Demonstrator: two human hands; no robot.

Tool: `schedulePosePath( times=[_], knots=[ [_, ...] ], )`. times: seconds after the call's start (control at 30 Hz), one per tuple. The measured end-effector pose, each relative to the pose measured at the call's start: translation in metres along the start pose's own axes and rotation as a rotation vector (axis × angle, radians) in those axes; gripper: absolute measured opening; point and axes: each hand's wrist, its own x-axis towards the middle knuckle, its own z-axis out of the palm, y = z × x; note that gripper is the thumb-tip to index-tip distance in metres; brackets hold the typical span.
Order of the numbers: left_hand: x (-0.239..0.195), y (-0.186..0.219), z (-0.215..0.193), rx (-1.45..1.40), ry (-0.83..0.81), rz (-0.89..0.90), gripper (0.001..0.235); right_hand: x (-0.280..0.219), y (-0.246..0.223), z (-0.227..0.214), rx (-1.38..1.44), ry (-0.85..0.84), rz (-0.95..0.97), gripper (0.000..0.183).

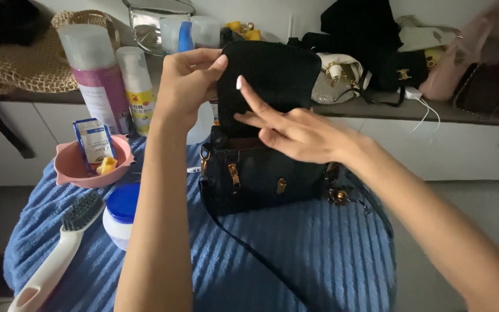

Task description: Applying leather conditioner or polish to a small black bag and rubbing it in by hand.

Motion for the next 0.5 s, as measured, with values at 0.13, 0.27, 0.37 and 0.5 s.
schedulePosePath(
  times=[0.13, 0.27, 0.37, 0.5],
  knots=[
    [0.001, 0.006, 0.010, -0.050, 0.050, 0.009, 0.024, -0.012, 0.000, -0.011, -0.009, 0.030, -0.029, 0.073],
    [-0.001, 0.016, 0.020, -0.033, 0.147, -0.073, 0.028, -0.022, 0.012, 0.001, -0.050, 0.196, -0.195, 0.076],
    [-0.004, 0.027, 0.024, -0.173, 0.111, -0.120, 0.019, -0.038, 0.004, 0.010, 0.056, 0.286, -0.295, 0.071],
    [0.002, 0.022, 0.020, -0.329, 0.033, -0.113, 0.019, -0.055, -0.021, 0.010, 0.022, 0.378, -0.304, 0.077]
  ],
)
